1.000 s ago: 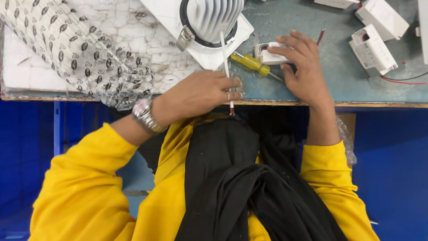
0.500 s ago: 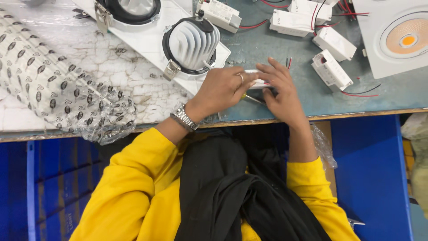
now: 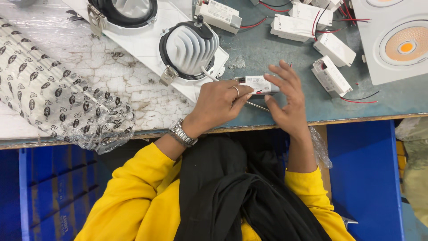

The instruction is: The person wires an LED driver to a light fixture by hand and with a screwdriver.

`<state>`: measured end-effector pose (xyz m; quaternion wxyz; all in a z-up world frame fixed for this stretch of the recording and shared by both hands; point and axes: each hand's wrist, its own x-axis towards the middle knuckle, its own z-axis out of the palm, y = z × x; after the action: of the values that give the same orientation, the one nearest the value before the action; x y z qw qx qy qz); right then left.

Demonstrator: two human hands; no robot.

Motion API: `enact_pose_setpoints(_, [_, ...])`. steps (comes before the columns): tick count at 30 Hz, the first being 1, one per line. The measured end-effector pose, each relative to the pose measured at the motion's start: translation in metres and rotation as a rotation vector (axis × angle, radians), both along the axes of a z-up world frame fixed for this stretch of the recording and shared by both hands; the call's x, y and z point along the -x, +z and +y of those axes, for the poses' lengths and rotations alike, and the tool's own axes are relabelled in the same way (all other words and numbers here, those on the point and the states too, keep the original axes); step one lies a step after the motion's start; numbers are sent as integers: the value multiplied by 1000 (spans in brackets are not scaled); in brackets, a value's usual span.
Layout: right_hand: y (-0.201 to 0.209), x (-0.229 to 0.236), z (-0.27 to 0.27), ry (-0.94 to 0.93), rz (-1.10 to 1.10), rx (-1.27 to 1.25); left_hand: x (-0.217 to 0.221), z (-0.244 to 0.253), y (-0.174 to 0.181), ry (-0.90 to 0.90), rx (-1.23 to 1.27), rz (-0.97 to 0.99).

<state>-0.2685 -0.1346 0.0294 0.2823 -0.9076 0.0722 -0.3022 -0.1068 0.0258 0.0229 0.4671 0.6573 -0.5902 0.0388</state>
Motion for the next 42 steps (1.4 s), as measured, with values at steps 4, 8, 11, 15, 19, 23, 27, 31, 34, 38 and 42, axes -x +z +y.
enact_pose_setpoints(4, [12, 3, 10, 62, -55, 62, 3, 2, 4, 1, -1, 15])
enact_pose_setpoints(8, [5, -1, 13, -48, -107, 273, 5, 3, 8, 2, -12, 20])
enact_pose_setpoints(11, [1, -3, 11, -85, -159, 362, 5, 5, 11, -10, -13, 25])
enact_pose_setpoints(15, [3, -3, 12, -140, -216, 472, 9, 7, 12, -5, 33, 84])
enact_pose_setpoints(19, [1, -10, 19, -219, -291, 546, 16, 8, 10, 14, 61, 153])
enact_pose_setpoints(23, [-1, -13, 22, -257, -337, 568, 19, 10, 12, 31, 89, 237])
enact_pose_setpoints(27, [-9, -8, 4, -442, -355, 576, 20, 13, 11, 48, 123, 227])
enact_pose_setpoints(31, [1, 20, -22, -538, -419, 213, 19, 25, 8, 20, 110, 310])
enact_pose_setpoints(34, [-8, 20, 6, -242, -220, 193, 19, 24, 5, -10, 127, 280])
enact_pose_setpoints(38, [-24, -2, 44, -176, -39, 121, 18, 22, 6, -21, 143, 231])
enact_pose_setpoints(42, [-37, -14, 53, -234, 26, 168, 17, 27, 10, -39, 173, 213])
